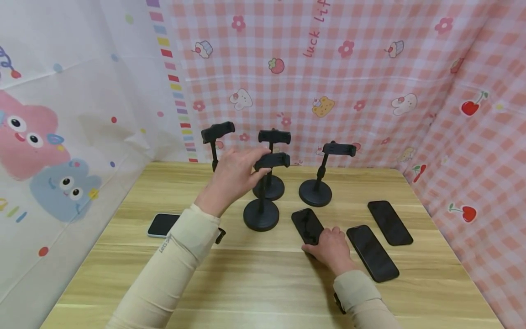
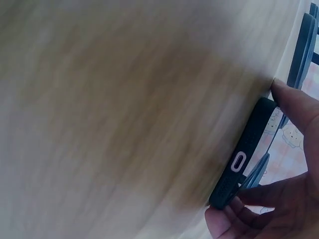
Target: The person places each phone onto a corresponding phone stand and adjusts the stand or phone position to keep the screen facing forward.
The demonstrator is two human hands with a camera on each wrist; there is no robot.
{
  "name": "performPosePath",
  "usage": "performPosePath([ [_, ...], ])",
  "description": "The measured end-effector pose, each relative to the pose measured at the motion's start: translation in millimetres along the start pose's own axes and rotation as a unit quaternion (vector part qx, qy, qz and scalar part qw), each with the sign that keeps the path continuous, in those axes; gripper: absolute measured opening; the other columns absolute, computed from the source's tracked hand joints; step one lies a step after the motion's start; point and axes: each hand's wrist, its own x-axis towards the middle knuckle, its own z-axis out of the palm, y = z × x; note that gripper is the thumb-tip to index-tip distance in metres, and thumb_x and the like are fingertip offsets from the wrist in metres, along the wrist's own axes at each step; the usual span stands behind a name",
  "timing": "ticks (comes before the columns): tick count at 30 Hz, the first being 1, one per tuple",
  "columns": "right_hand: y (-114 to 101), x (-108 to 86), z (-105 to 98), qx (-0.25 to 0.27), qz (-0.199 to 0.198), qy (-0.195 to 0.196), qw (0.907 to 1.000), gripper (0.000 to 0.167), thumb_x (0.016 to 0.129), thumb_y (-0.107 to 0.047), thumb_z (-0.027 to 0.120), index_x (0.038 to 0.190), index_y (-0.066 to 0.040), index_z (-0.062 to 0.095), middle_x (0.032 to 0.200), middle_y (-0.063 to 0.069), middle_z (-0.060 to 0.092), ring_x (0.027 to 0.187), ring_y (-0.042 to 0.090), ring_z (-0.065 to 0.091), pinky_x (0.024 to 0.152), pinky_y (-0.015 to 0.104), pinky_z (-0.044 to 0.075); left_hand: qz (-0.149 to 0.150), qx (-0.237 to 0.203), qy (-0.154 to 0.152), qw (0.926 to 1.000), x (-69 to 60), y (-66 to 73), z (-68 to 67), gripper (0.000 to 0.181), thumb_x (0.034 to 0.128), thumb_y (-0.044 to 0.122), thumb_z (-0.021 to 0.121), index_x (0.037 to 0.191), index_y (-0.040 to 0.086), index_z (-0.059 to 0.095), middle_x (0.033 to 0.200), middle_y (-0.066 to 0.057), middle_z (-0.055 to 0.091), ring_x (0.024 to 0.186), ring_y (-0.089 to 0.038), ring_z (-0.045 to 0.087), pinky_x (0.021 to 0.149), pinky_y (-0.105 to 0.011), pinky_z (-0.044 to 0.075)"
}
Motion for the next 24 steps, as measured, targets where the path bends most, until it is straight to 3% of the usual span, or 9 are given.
performPosePath([
  [9, -3.3, 2.5, -4.2, 0.021, 0.033, -0.031, 0.9988, 0.077, 0.078, -0.052, 0.077, 0.103, 0.019, 0.062, 0.096, 0.03, 0.053, 0.098, 0.046, 0.05, 0.088, 0.053, 0.043, 0.009, 0.004, 0.018, 0.9998, -3.7, 0.0, 1.9, 0.047, 0.0909, 0.025, 0.074, 0.13, 0.002, 0.061, 0.115, -0.011, 0.071, 0.093, -0.024, 0.07, 0.091, -0.047, 0.049],
  [24, -5.0, 0.6, -7.0, 0.032, 0.047, -0.023, 0.9981, 0.074, 0.075, -0.048, 0.077, 0.104, 0.018, 0.062, 0.096, 0.03, 0.054, 0.096, 0.044, 0.054, 0.082, 0.051, 0.049, 0.013, 0.021, 0.021, 0.9995, -7.2, -1.2, 3.1, 0.051, 0.0913, 0.026, 0.074, 0.132, 0.001, 0.058, 0.118, -0.013, 0.07, 0.098, -0.026, 0.069, 0.09, -0.046, 0.051],
])
